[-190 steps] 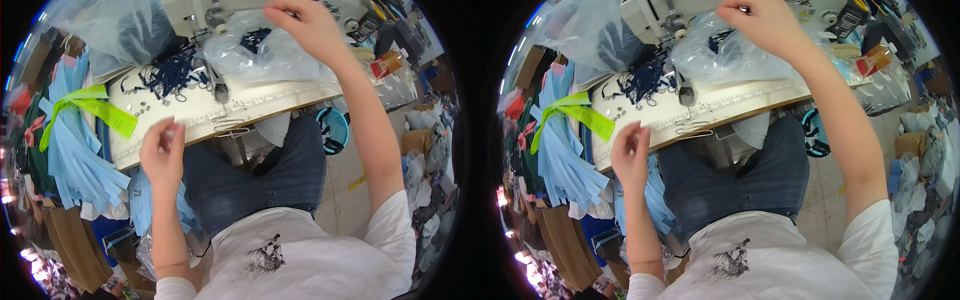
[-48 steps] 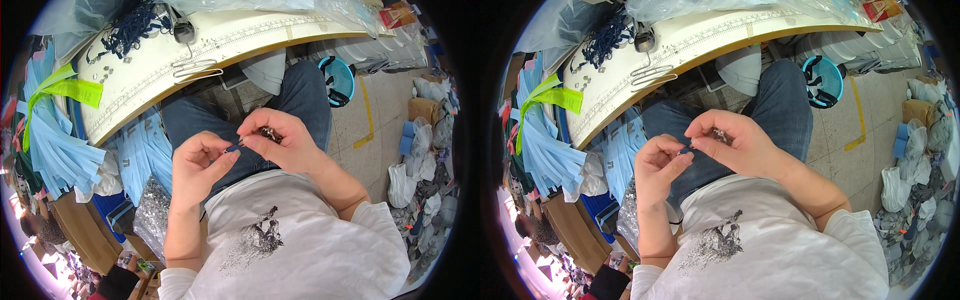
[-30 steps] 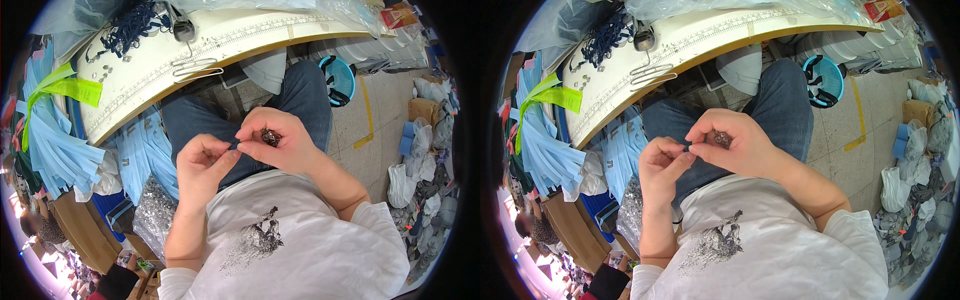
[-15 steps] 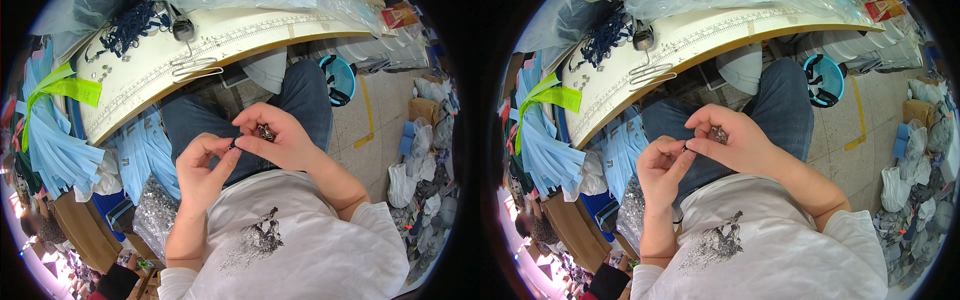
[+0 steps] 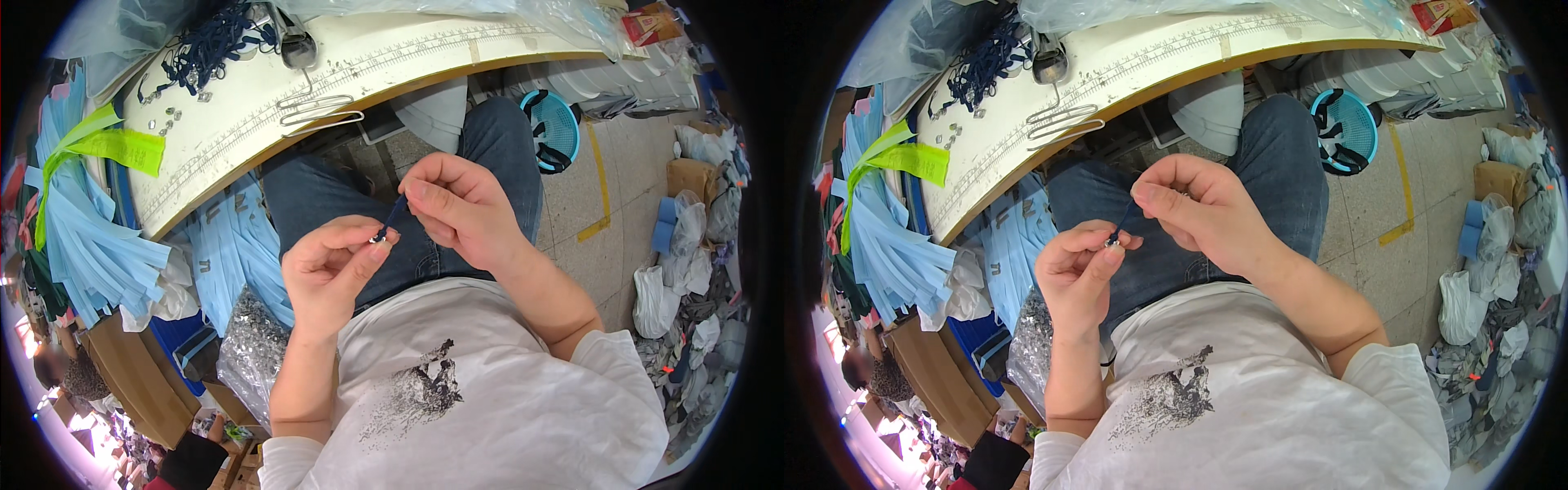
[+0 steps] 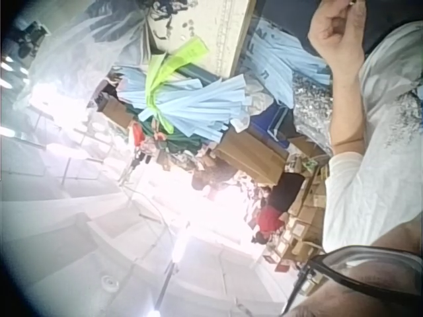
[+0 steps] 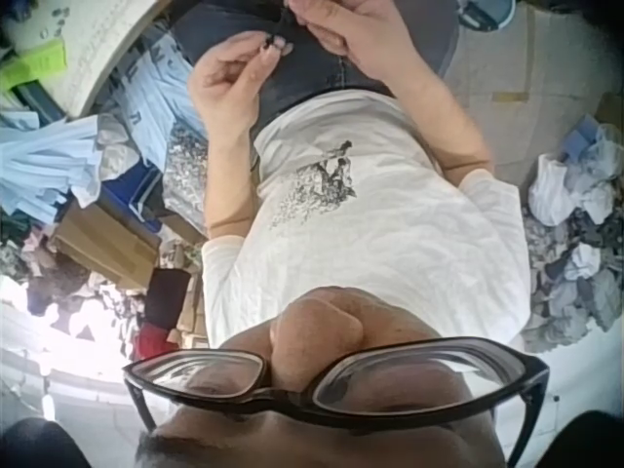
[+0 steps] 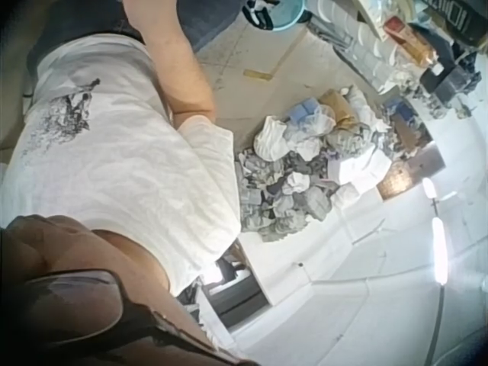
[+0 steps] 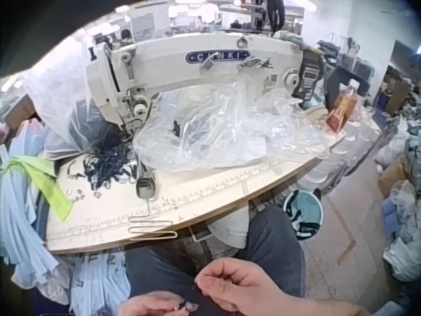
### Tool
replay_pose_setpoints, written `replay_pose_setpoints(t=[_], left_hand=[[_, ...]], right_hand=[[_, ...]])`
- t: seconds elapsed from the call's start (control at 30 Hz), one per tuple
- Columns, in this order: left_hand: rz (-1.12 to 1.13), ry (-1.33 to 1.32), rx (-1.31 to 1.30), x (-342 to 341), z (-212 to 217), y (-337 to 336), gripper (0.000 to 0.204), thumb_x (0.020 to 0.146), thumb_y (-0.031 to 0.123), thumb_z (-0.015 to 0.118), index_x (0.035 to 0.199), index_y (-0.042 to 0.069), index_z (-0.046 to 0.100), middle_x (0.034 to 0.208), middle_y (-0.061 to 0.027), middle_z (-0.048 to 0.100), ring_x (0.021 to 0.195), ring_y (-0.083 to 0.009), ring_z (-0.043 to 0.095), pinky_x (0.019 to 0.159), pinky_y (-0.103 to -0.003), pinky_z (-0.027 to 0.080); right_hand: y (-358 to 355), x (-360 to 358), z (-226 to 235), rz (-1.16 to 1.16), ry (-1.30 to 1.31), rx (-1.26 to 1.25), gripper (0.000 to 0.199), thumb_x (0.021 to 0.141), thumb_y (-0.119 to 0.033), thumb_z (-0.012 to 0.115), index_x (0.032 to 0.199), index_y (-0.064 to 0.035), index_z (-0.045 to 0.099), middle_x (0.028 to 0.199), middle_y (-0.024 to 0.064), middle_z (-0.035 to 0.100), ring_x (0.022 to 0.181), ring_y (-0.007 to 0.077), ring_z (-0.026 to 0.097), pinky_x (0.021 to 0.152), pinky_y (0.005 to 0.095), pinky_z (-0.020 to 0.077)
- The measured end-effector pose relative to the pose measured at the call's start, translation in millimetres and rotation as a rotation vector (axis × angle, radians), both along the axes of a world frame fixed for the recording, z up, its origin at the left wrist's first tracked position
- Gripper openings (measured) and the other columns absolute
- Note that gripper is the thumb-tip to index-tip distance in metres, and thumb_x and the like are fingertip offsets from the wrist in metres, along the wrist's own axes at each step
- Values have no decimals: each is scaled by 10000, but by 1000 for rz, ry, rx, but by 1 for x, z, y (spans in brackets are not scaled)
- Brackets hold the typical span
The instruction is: Manually attaching small metal hardware buckles and rings to blue leather straps at a workshop bench.
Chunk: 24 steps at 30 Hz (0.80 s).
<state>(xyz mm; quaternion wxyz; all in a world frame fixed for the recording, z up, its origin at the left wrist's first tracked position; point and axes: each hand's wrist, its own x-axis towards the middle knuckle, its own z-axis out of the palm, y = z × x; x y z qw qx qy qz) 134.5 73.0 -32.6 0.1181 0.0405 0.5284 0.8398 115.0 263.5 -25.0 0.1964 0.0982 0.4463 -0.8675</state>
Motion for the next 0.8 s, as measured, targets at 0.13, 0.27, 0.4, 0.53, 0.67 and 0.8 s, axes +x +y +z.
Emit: replay_pose_setpoints(t=[0.13,0.27,0.4,0.53,0.67,0.8], left_hand=[[82,-13,-256,3,13,10,246,794,-156,663,1014,-46,643,1027,-147,671,904,-158,652,762,-232,516],[9,101,-325,3,9,8,242,781,-163,669,993,-47,650,1014,-134,676,887,-147,648,763,-238,513],[108,17,-260,0,10,9,240,761,-181,675,962,-52,655,991,-148,674,874,-166,652,776,-251,521],[91,107,-145,0,6,7,251,769,-190,650,966,-34,639,980,-183,652,821,-198,665,679,-270,560],[84,140,21,1,5,5,275,747,-216,655,964,-47,650,993,-173,654,913,-234,666,796,-302,545],[139,221,22,-7,12,9,293,783,-185,648,1031,-29,637,998,-176,659,911,-213,662,772,-268,545]], right_hand=[[2,-1,2,22,42,70,132,931,-164,646,945,-35,621,691,-63,526,520,-16,375,433,166,265],[-1,-1,14,39,168,222,135,924,-167,657,944,-37,625,703,-63,535,558,-16,402,461,161,295],[1,-1,12,17,133,214,124,925,-157,655,945,-38,627,702,-71,529,580,-16,412,478,158,303],[3,-1,11,3,71,173,127,929,-158,650,959,-37,622,701,-77,519,552,-20,385,450,163,273],[1,-7,22,5,98,164,131,932,-164,647,963,-40,620,699,-79,513,537,-21,370,435,167,256],[-1,-30,46,42,208,214,142,935,-179,645,985,-47,628,710,-79,525,544,-19,388,442,164,280]])
